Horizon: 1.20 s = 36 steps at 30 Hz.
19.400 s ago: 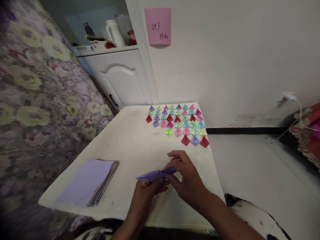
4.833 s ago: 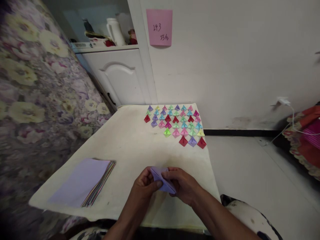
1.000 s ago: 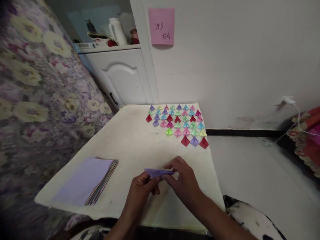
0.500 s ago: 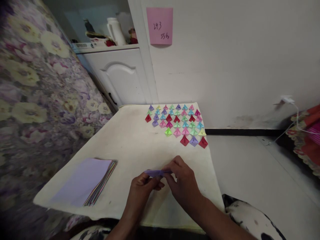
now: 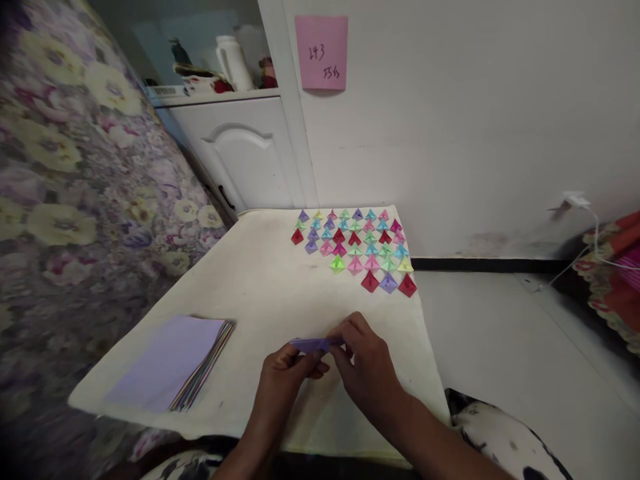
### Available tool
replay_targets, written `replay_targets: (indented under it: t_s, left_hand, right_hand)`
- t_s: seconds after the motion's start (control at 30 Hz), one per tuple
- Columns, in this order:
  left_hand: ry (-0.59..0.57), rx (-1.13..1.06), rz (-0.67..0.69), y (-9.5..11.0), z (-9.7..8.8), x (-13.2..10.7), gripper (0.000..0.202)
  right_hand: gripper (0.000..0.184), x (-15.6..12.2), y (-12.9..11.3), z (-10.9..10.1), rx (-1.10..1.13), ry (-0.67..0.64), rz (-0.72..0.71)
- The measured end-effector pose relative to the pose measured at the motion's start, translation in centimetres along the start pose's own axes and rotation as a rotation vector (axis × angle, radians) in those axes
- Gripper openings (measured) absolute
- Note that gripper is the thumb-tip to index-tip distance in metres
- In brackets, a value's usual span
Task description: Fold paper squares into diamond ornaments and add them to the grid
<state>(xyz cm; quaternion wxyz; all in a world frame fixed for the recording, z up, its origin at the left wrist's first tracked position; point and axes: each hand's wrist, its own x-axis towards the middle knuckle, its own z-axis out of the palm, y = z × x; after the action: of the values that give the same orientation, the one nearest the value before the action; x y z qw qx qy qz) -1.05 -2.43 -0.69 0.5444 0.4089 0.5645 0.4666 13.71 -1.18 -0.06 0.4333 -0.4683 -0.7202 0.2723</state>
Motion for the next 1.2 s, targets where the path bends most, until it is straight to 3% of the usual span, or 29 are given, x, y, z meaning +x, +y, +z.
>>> replay_targets:
  t_s: [0.43, 0.63, 0.77, 0.9, 1.0, 1.13, 1.2]
  left_hand:
    - [-0.005, 0.025, 0.015, -0.55, 0.28, 0.11, 0.012]
    - [-0.007, 0.039, 0.052, -0.68, 0.34, 0.14, 0.012]
    - [0.002, 0.039, 0.065, -0.85, 0.3, 0.16, 0.01]
    - [0.026, 0.128, 0.178, -0.81, 0.26, 0.11, 0.008]
    - [0.057, 0.215, 0.281, -0.55, 0.21, -0.02, 0.017]
    - [0.001, 0.304, 0.309, -0.17, 0.18, -0.34, 0.014]
    - [-0.047, 0.335, 0.338, 0.0, 0.18, -0.48, 0.024]
  right_hand:
    - [0.011, -0.17, 0.36, 0.05, -0.086, -0.031, 0.05]
    - [0.011, -0.61, 0.09, -0.06, -0.183, -0.129, 0.086]
    - [0.016, -0.8, -0.19, 0.16, -0.132, -0.167, 0.148]
    - [0.022, -0.78, -0.19, 0.43, 0.013, -0.169, 0.156]
    - [0.022, -0.67, -0.07, 0.61, 0.079, -0.164, 0.115]
    - [0.018, -0.49, 0.28, 0.69, 0.086, -0.146, 0.078]
    - [0.019, -0.42, 0.48, 0.58, 0.067, -0.13, 0.06]
